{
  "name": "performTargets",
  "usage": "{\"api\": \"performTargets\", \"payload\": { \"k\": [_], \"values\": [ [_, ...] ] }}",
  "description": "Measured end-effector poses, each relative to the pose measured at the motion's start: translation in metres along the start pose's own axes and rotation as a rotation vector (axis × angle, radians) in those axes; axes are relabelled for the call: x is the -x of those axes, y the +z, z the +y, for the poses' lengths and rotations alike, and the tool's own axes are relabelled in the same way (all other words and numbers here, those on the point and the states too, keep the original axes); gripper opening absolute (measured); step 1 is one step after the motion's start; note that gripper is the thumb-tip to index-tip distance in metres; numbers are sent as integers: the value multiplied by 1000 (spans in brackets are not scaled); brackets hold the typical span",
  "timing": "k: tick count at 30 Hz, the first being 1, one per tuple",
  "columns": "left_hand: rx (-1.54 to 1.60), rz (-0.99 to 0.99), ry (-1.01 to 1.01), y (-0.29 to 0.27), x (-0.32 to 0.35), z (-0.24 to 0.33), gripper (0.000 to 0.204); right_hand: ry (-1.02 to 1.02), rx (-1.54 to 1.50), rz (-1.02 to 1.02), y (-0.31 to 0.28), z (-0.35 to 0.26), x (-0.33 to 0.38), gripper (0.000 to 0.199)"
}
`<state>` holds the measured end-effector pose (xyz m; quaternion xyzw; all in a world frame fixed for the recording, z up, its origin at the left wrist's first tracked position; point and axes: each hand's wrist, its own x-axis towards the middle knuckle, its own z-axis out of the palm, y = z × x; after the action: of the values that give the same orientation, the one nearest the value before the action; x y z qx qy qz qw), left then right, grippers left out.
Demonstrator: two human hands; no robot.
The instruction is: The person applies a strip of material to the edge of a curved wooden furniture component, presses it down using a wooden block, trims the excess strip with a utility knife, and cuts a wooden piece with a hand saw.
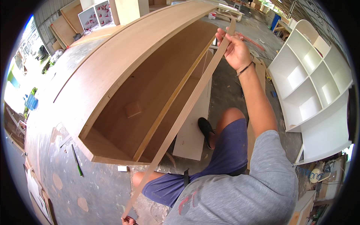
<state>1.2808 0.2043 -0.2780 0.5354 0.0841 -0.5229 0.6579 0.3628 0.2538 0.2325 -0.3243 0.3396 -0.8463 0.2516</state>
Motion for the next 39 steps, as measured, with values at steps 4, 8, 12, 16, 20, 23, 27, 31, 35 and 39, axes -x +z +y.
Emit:
{"api": "performTargets", "payload": {
  "k": [4,8,12,16,20,23,27,31,35,39],
  "values": [
    [-24,94,11,-4,9,-24,21,-27,99,-20,-12,-16,-16,48],
    [14,128,20,0,29,-32,23,-17,152,-51,-12,-12,-22,50],
    [59,165,70,3,53,-28,25,-39,222,-85,-18,-8,-18,49],
    [111,201,131,-2,79,-24,27,-70,281,-174,-31,-11,-23,46],
    [182,235,204,-7,112,-26,29,-77,276,-262,-61,-15,-43,49],
    [232,250,262,-6,142,-26,31,-72,259,-310,-99,-24,-63,51],
    [178,149,345,-2,190,-24,31,-123,256,-314,-148,-42,-99,50],
    [52,-77,394,-2,279,-20,21,-139,274,-276,-165,-41,-163,47],
    [-142,-812,334,134,387,-88,23,64,341,-33,-252,-57,-259,42],
    [56,-438,353,249,459,-145,20,345,422,181,-447,-55,-354,40]
  ]
}}
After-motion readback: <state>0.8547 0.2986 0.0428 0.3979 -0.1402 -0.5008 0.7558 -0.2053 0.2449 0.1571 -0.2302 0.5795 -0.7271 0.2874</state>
